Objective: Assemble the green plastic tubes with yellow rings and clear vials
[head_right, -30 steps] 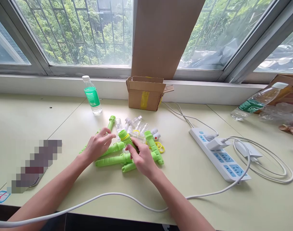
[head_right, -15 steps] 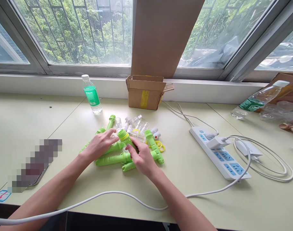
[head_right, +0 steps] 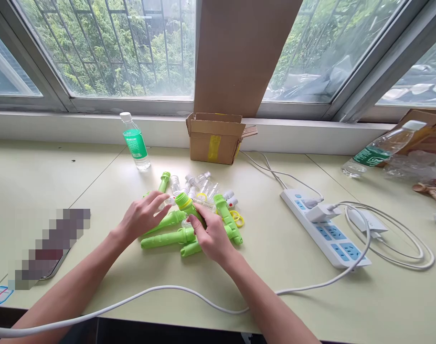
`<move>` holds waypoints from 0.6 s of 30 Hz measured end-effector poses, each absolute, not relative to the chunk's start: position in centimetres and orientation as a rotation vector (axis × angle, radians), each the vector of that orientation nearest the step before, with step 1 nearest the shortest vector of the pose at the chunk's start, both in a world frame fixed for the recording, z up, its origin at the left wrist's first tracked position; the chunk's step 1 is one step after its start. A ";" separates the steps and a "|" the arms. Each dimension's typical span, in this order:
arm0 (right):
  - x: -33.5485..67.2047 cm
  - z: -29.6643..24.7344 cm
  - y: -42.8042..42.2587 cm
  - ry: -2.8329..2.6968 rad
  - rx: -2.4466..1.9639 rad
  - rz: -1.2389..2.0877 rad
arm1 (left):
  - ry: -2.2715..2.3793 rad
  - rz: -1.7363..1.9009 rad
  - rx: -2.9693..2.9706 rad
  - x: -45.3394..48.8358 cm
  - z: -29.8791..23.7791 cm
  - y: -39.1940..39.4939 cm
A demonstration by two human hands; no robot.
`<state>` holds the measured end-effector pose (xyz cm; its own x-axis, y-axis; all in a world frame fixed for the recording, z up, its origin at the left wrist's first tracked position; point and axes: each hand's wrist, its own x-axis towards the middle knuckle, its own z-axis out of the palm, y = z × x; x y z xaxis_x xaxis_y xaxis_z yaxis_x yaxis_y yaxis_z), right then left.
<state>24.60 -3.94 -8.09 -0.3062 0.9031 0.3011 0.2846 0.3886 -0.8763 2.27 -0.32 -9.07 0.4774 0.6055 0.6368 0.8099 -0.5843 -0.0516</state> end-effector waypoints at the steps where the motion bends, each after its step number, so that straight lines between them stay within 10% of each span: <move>1: 24.7 -8.2 -3.9 -1.823 -1.040 0.874 | -1.233 -0.904 -2.364 2.2 -9.0 -0.4; 18: 25.1 -9.7 -3.0 -2.001 -1.037 0.258 | -1.697 -1.870 -2.144 2.6 -7.9 -1.3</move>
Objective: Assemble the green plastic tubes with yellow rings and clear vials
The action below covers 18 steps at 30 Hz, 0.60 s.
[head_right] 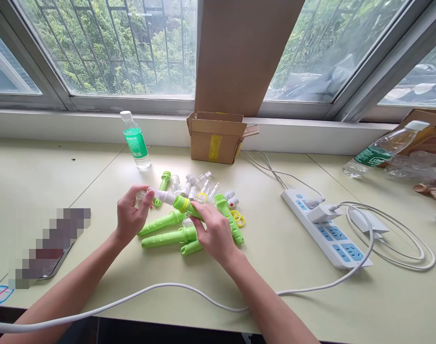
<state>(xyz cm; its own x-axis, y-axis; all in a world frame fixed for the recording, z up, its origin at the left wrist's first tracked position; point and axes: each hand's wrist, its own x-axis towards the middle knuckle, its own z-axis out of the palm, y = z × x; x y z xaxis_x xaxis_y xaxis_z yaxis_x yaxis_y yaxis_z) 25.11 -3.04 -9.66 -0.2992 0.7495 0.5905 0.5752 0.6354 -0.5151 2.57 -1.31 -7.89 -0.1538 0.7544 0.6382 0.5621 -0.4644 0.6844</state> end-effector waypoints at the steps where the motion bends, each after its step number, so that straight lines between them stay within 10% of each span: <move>1: 25.1 -9.7 -3.0 -2.010 -1.035 0.255 | 1.512 1.676 1.904 2.7 -7.9 -1.4; 18: 25.1 -9.6 -3.1 -2.064 -1.025 0.224 | 1.422 1.523 1.934 3.1 -8.0 -1.7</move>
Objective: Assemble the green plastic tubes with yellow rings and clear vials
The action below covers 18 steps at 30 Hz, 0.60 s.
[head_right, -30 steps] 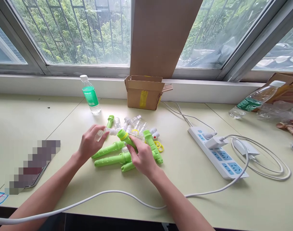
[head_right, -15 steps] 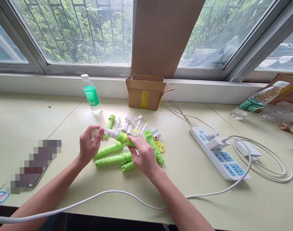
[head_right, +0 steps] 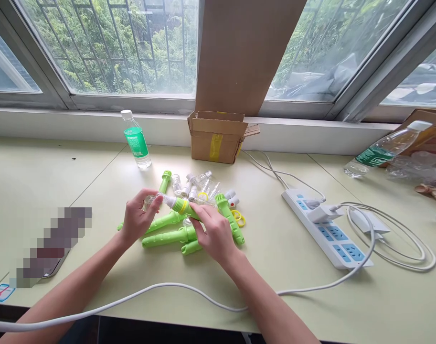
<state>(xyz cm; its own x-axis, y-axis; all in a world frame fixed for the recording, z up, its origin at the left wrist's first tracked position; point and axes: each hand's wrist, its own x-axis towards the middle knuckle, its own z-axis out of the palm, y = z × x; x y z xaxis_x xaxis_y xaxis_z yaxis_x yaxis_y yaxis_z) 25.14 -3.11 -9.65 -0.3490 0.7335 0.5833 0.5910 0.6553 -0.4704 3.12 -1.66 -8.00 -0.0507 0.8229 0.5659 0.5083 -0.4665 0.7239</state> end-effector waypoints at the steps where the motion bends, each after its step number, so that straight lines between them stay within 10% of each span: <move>1: 25.2 -9.7 -3.1 -2.064 -1.027 0.224 | 1.406 1.496 1.934 3.1 -8.0 -1.7; 18: 25.3 -10.0 -3.1 -2.125 -0.998 0.218 | 1.282 1.481 1.933 2.5 -7.9 -1.4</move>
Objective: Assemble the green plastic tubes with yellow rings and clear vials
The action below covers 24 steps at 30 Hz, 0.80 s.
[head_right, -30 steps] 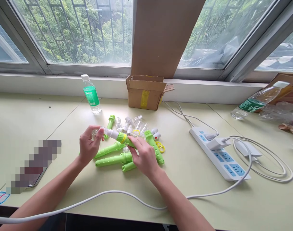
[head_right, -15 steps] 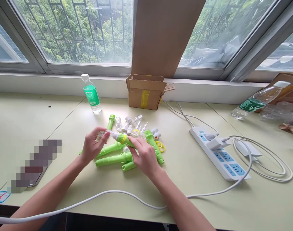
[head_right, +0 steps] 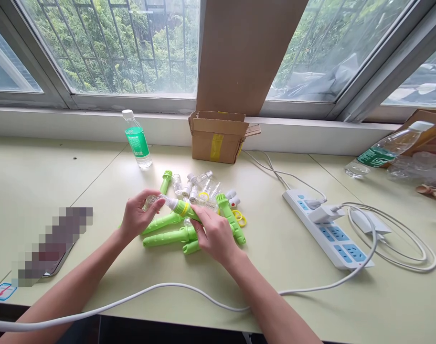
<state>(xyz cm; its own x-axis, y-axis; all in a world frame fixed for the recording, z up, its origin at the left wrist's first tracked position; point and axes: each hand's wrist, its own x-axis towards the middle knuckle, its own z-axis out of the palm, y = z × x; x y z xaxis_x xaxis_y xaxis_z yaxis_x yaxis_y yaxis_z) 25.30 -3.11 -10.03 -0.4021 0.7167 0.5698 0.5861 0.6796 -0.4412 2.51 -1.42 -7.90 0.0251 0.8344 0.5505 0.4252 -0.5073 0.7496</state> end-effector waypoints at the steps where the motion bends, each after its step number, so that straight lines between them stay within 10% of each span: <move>1: 25.3 -10.0 -3.1 -2.124 -0.996 0.211 | 1.255 1.480 1.938 2.5 -7.9 -1.4; 24: 25.4 -9.9 -3.1 -2.104 -0.993 0.245 | 1.035 1.751 1.355 2.3 -7.7 -0.5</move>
